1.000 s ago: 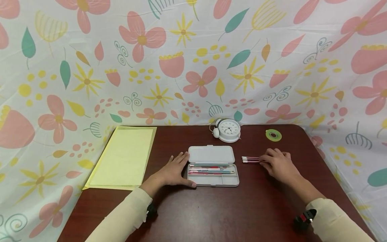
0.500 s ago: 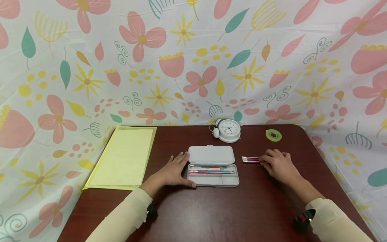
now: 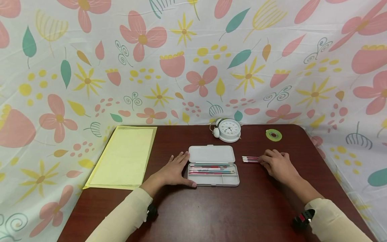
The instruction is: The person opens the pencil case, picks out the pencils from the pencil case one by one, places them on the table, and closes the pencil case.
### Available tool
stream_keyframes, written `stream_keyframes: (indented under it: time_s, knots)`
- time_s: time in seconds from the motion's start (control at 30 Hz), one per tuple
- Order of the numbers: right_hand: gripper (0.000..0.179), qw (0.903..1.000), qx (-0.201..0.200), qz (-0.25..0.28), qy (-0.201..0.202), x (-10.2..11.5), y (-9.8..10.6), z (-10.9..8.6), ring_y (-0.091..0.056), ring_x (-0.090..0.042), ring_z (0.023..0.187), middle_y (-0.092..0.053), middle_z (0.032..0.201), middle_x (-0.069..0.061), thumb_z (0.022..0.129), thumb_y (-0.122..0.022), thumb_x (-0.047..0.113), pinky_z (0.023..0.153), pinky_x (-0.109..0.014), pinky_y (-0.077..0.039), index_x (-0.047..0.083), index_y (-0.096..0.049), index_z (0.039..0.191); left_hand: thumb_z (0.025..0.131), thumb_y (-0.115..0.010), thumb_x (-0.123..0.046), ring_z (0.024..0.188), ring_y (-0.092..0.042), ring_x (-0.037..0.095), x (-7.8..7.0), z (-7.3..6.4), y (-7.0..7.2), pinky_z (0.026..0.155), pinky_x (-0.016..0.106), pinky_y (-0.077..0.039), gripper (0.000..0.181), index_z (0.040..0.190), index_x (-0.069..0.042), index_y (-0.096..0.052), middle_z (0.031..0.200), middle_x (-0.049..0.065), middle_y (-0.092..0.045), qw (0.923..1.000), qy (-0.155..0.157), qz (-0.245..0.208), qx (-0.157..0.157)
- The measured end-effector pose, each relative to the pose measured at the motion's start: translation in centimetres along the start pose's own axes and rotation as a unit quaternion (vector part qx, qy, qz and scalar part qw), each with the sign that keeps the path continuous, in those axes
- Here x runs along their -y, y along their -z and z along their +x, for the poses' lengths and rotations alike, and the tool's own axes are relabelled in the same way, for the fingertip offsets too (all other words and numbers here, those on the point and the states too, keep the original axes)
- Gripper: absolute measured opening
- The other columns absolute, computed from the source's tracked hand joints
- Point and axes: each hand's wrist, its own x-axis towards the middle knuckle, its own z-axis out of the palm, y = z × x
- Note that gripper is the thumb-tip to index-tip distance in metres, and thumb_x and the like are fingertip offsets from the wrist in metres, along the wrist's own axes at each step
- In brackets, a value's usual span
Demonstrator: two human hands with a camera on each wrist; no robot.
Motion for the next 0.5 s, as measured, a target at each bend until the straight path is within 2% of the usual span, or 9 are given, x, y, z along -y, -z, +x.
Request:
stream_keyframes:
  time_s: [0.5]
  knots:
    - [0.024, 1.0, 0.004, 0.006, -0.002, 0.72, 0.19, 0.42, -0.068, -0.028, 0.092, -0.068, 0.098, 0.001, 0.089, -0.088, 0.002, 0.079, -0.068, -0.05, 0.02, -0.083, 0.104, 0.084, -0.083, -0.078, 0.176, -0.007, 0.032, -0.1, -0.18, 0.09, 0.14, 0.065, -0.007, 0.138, 0.179, -0.01, -0.01, 0.188, 0.01, -0.01, 1.0, 0.003, -0.002, 0.004]
